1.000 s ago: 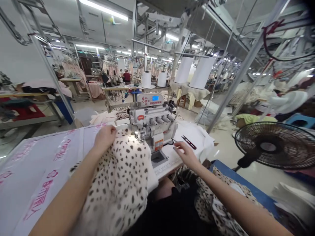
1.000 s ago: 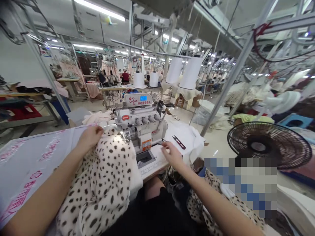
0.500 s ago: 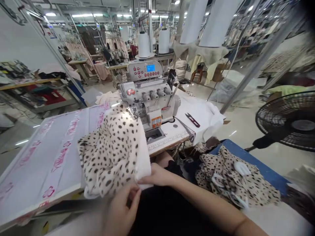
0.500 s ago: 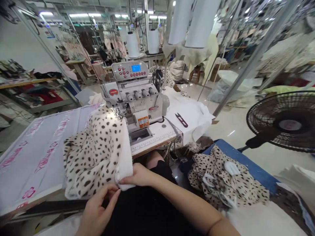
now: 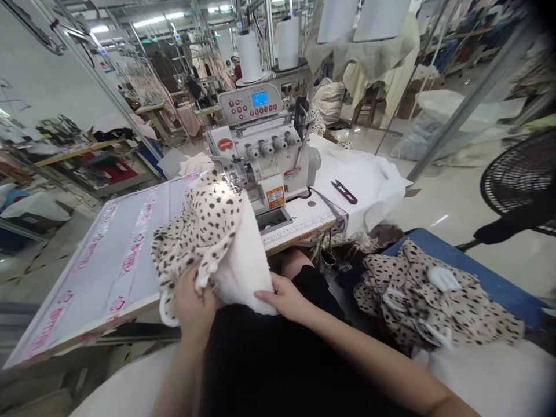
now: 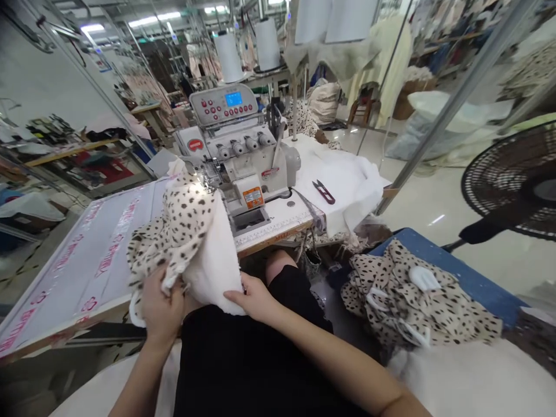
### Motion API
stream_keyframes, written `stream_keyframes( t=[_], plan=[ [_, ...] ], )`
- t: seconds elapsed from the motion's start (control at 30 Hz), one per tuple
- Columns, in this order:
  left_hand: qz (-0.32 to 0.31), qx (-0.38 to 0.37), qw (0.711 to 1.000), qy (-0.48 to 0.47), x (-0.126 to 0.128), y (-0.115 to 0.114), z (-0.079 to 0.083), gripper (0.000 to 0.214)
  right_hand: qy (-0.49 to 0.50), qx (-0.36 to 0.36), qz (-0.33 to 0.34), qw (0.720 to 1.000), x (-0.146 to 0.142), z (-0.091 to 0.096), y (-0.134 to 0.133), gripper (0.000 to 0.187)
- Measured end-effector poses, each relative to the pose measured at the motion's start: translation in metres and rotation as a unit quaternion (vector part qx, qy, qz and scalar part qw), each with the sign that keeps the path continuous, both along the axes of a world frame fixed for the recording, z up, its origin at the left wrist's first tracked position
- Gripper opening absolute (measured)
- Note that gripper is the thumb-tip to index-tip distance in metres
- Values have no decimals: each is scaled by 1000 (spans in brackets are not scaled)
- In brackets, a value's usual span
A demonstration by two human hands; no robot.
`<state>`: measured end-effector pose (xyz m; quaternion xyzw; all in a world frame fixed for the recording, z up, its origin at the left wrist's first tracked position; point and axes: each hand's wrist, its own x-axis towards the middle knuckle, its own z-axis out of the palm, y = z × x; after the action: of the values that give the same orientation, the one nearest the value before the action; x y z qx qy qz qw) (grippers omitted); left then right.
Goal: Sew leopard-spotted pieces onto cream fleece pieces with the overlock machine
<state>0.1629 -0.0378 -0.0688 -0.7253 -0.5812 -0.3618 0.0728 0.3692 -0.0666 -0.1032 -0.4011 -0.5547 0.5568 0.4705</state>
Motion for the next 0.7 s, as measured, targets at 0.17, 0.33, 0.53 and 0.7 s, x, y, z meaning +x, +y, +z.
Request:
stream_keyframes(
  t=[0.17,0.33,0.53,0.7],
  plan=[
    [107,-96,988,54,-36,-24,54,26,-52,-40,-4,998,2,-1,-4,20],
    [-68,-189,971,129,-38,-51,91,24,-30,-69,52,996,-7,7,-20,18],
    [-72,-105,981,143,-18,-84,57,22,5,-84,60,995,-16,15,-55,20],
    [-84,-157,978,111,-14,-104,50,19,1,-62,58,996,-10,17,-73,23]
  ],
)
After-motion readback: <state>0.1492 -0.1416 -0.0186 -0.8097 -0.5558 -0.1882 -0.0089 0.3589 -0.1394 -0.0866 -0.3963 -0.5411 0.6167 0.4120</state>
